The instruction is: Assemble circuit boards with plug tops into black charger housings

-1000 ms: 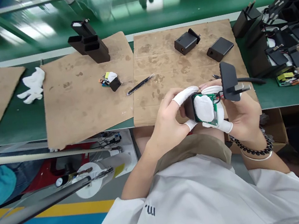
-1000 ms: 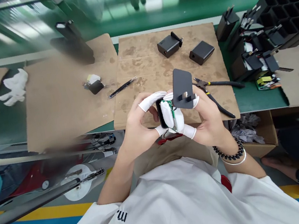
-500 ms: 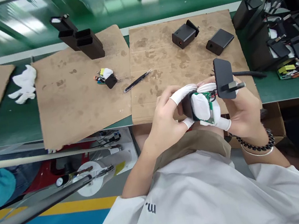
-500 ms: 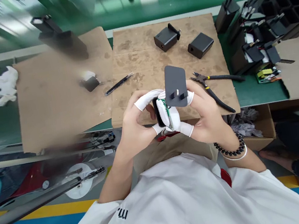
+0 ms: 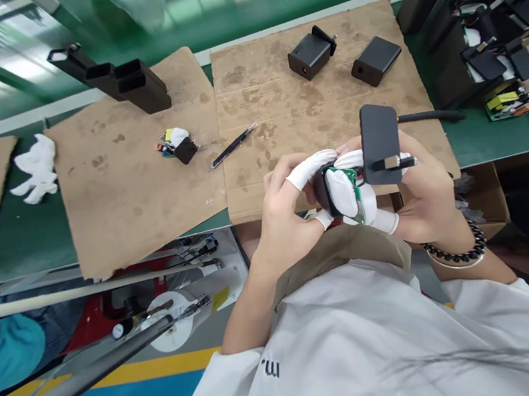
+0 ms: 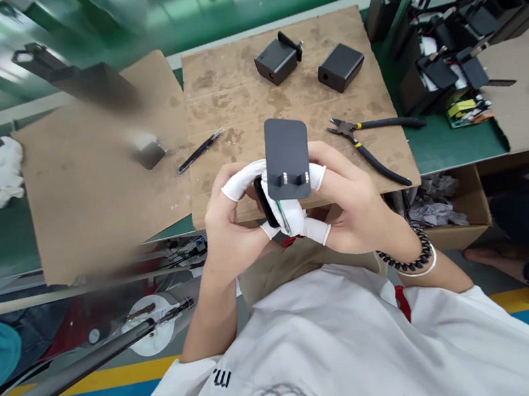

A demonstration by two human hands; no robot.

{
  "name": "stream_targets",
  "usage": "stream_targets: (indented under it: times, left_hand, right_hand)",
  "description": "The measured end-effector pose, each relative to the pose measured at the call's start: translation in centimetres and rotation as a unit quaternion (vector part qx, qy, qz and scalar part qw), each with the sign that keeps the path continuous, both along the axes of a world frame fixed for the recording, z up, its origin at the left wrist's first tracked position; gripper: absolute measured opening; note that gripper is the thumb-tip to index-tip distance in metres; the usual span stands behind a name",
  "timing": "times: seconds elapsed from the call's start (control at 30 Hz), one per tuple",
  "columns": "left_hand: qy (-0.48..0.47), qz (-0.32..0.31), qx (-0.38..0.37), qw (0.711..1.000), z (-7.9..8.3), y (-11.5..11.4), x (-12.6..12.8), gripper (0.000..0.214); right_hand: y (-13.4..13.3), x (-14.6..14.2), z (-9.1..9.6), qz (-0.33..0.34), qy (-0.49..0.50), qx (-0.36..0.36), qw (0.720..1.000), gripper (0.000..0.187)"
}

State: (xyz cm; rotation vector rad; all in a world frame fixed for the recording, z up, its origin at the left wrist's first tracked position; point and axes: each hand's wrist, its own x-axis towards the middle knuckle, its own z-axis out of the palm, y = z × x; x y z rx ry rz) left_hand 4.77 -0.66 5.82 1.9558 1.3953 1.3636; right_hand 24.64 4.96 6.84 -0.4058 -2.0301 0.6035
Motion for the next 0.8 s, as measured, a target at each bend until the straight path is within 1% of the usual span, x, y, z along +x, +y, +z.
stream_targets:
  times: [0.13,0.23,0.33,0.47,0.67,0.8]
  left_hand:
    - [-0.009,-0.001,0.008,1.0,-0.08,-0.08,0.05,0.056]
    - [-0.013,0.0,0.016,1.0,0.05,-0.14,0.07,0.058]
    - [-0.009,0.002,0.012,1.0,0.22,-0.21,0.06,0.058]
    - [0.002,0.005,-0.008,1.0,0.38,-0.38,0.08,0.057]
    - [-0.016,-0.005,-0.04,0.999,0.42,-0.52,0.2,0.061]
    - [-0.042,-0.015,-0.056,0.997,0.49,-0.5,0.28,0.058]
  right_hand:
    - [0.04,-0.2,-0.19,0.015,0.022,-0.014,1.0,0.04]
    - [0.02,-0.29,-0.24,0.029,0.037,-0.019,0.999,0.038]
    - [-0.05,-0.22,-0.17,0.031,0.031,-0.02,0.999,0.035]
    - [-0.07,0.02,0.11,0.014,0.003,-0.002,1.0,0.033]
    - [-0.08,0.29,0.38,0.017,-0.03,-0.02,0.999,0.046]
    - [-0.2,0.4,-0.24,0.019,0.0,-0.061,0.998,0.052]
